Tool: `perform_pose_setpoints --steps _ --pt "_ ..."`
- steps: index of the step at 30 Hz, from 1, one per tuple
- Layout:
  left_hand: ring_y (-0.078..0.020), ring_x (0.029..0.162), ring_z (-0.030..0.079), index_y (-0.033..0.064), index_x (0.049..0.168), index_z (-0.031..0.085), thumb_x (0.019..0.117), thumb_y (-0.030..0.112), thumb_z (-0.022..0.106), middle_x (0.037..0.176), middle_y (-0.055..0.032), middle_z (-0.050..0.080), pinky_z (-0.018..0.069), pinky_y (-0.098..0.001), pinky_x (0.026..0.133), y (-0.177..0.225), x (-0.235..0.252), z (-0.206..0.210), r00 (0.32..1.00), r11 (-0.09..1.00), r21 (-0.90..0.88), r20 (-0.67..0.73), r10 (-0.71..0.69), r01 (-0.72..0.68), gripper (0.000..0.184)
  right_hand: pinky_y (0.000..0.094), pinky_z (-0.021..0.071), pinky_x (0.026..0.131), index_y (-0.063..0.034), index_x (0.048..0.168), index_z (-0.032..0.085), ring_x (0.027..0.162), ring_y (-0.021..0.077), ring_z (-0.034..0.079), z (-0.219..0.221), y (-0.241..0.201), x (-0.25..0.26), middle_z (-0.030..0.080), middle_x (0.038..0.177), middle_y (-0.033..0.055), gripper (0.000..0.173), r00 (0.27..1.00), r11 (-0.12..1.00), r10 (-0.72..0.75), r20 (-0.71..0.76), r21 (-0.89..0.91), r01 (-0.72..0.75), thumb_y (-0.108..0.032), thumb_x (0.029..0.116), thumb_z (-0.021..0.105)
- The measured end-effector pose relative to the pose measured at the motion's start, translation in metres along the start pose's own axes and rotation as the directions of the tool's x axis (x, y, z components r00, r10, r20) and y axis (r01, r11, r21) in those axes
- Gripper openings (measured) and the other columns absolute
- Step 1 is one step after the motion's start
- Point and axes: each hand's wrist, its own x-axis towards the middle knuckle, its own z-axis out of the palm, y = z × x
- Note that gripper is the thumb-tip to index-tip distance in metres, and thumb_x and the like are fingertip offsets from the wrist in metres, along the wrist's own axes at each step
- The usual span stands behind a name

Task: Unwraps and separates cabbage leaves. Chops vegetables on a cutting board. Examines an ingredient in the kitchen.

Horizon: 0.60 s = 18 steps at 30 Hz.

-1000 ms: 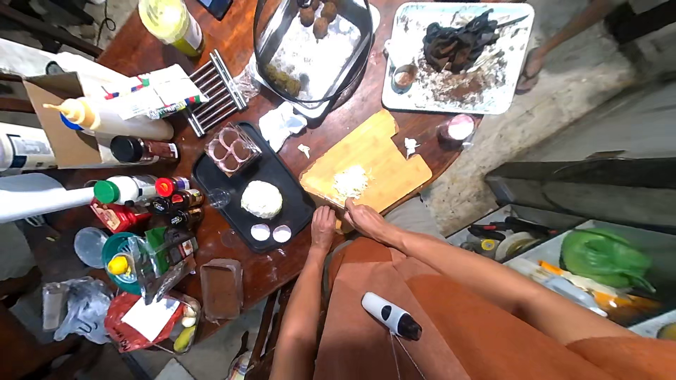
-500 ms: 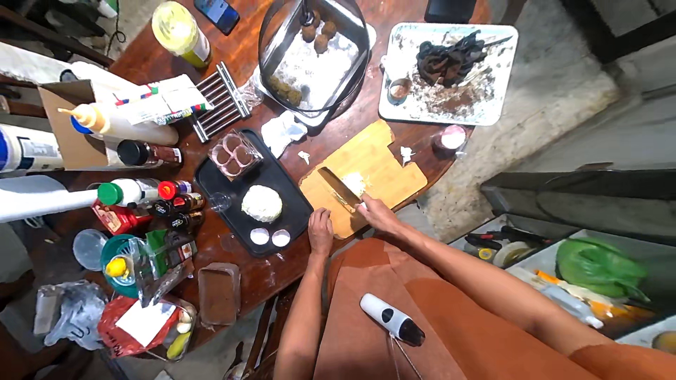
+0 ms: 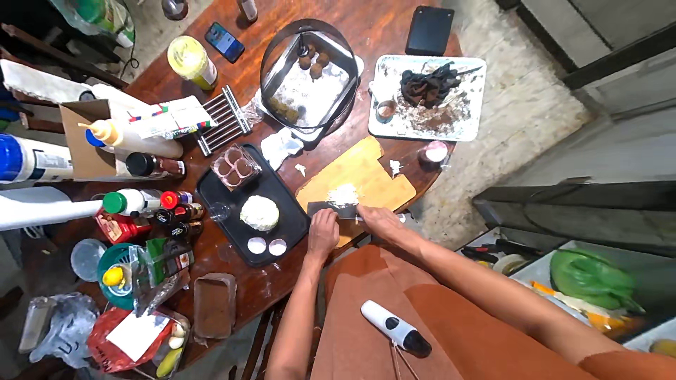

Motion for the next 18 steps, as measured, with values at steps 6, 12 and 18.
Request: perform_pose_setpoints --steps 6,12,18 --pt "-0.0274 0.115 0.065 0.0029 0.110 0.071 0.0982 0.010 0.047 0.116 -0.0136 0.069 0.0524 -0.0388 0.101 -0.002 0.011 0.006 0.968 0.994 -0.058 0.241 -0.071 0.088 0.027 0.0553 0.0566 0.068 0.0004 0.117 0.058 0.082 0.0425 0.071 0.020 -0.005 -0.003 0.068 0.095 0.0235 0.026 0.995 0.991 -0.101 -0.003 -0.091 0.100 -0.021 0.1055 0.050" --pt "-0.0289 0.128 0.058 0.0029 0.126 0.068 0.1000 0.007 0.046 0.132 -0.0150 0.064 0.0471 -0.0401 0.110 -0.011 0.033 0.007 0.902 0.988 -0.085 0.424 -0.084 0.132 0.034 0.0548 0.0560 0.068 0.0006 0.118 0.058 0.081 0.0424 0.070 0.026 -0.003 -0.002 0.067 0.094 0.0238 0.026 0.992 0.988 -0.124 -0.021 -0.095 0.122 -0.021 0.1054 0.049" --pt "-0.0279 0.114 0.064 0.0025 0.104 0.072 0.0974 0.004 0.049 0.112 -0.0131 0.070 0.0506 -0.0399 0.104 -0.001 0.037 -0.003 0.943 0.979 -0.183 0.332 -0.020 0.085 0.024 0.0563 0.0555 0.071 -0.0005 0.122 0.057 0.084 0.0431 0.071 0.021 0.002 0.004 0.068 0.096 0.0241 0.027 0.993 0.991 -0.115 0.010 -0.069 0.115 -0.019 0.1058 0.046"
